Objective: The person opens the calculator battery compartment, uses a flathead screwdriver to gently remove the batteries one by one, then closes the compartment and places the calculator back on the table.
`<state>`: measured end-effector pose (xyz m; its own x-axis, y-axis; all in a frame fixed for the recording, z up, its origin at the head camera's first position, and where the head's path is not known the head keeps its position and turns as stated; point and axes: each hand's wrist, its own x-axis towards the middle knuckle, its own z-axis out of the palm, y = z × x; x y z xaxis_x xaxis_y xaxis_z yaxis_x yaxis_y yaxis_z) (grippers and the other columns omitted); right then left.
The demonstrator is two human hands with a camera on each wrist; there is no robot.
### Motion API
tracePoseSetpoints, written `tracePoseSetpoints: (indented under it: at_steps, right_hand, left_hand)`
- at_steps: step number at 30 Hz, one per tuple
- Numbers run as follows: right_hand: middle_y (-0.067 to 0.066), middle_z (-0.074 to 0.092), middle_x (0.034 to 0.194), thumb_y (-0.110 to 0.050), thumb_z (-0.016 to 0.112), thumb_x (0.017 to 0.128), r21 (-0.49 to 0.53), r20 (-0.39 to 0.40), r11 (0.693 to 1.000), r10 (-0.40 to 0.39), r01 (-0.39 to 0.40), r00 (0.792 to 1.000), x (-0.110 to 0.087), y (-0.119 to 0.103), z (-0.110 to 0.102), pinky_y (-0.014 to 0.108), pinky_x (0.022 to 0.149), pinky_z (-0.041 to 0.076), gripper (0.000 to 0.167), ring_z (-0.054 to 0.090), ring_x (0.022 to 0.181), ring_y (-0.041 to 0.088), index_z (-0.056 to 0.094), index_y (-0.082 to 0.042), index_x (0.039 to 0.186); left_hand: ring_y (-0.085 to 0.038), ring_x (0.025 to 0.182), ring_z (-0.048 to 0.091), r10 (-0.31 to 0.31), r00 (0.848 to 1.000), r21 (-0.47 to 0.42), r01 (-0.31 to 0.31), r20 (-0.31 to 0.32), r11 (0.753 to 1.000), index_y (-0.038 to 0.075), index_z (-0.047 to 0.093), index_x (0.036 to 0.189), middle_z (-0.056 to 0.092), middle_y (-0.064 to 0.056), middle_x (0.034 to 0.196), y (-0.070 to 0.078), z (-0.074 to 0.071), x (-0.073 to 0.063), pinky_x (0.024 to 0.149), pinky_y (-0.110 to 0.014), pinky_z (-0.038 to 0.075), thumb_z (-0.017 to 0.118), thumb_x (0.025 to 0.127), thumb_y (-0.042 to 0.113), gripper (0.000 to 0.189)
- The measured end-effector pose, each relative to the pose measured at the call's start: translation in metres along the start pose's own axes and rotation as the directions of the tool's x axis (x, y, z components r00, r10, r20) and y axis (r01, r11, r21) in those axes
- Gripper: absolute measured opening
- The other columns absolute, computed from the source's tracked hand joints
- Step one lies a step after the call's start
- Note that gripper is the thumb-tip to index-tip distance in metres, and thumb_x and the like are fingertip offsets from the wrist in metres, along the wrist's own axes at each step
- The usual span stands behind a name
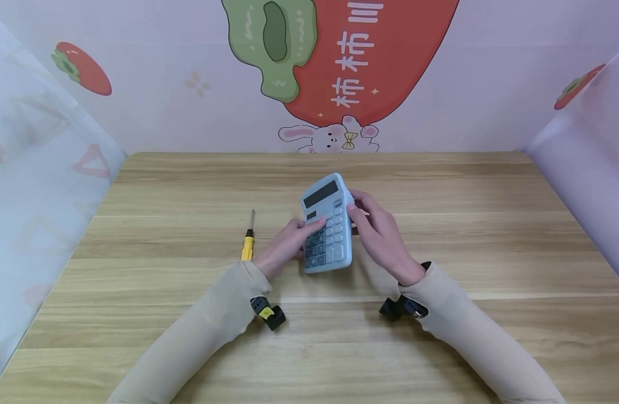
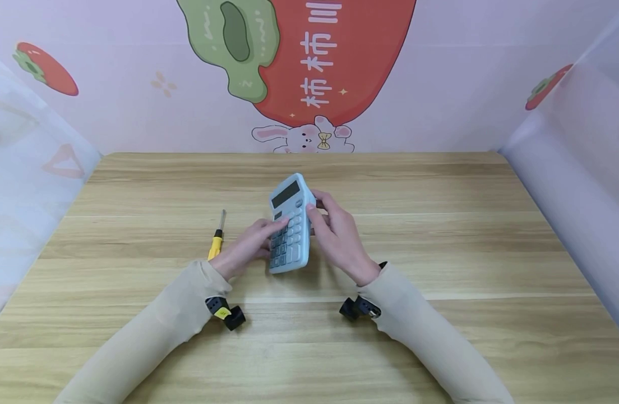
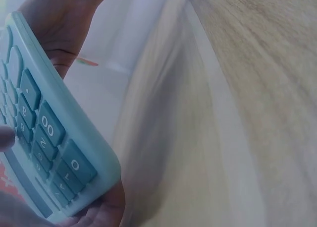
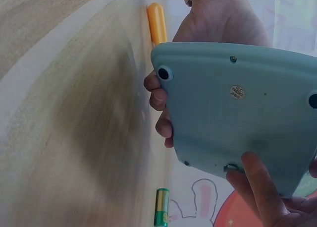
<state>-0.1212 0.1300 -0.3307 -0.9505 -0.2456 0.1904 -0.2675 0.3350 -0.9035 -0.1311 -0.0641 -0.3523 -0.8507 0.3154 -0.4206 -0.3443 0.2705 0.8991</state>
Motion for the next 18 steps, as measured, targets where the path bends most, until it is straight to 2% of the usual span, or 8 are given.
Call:
tracePoseSetpoints:
  at_steps: [4, 10, 18]
  right_hand:
    - [0.018, 0.058, 0.124, -0.02, 0.037, 0.104, 0.005, 0.002, 1.0, 0.02, -0.02, 1.0, -0.0007, 0.0019, -0.0017, 0.029, 0.075, 0.057, 0.041, 0.065, 0.1, 0.028, 0.041, -0.003, 0.141]
    - [0.017, 0.057, 0.126, -0.021, 0.037, 0.104, -0.005, -0.003, 0.999, 0.054, -0.054, 0.999, -0.0015, 0.004, -0.0036, 0.027, 0.074, 0.056, 0.042, 0.064, 0.101, 0.027, 0.04, -0.004, 0.142]
    - [0.019, 0.057, 0.125, -0.018, 0.04, 0.103, -0.028, -0.027, 0.996, 0.081, -0.081, 0.996, -0.0003, 0.0063, -0.0063, 0.026, 0.073, 0.056, 0.043, 0.065, 0.099, 0.029, 0.041, 0.0, 0.142]
  left_hand:
    - [-0.024, 0.111, 0.049, -0.009, 1.0, -0.008, 0.009, -0.013, 1.0, 0.004, 0.042, 0.131, 0.048, -0.012, 0.127, -0.0006, -0.0006, 0.0011, 0.091, -0.036, 0.045, 0.048, 0.096, 0.05, 0.058]
    - [-0.022, 0.104, 0.05, -0.018, 0.999, -0.005, 0.018, -0.044, 1.0, 0.004, 0.043, 0.126, 0.047, -0.011, 0.121, -0.0006, -0.0003, 0.0022, 0.083, -0.031, 0.046, 0.048, 0.097, 0.043, 0.049]
    - [-0.021, 0.099, 0.048, -0.035, 0.994, 0.016, 0.037, -0.108, 0.999, 0.003, 0.04, 0.128, 0.05, -0.011, 0.116, 0.0002, -0.001, 0.0016, 0.077, -0.028, 0.042, 0.044, 0.1, 0.036, 0.043]
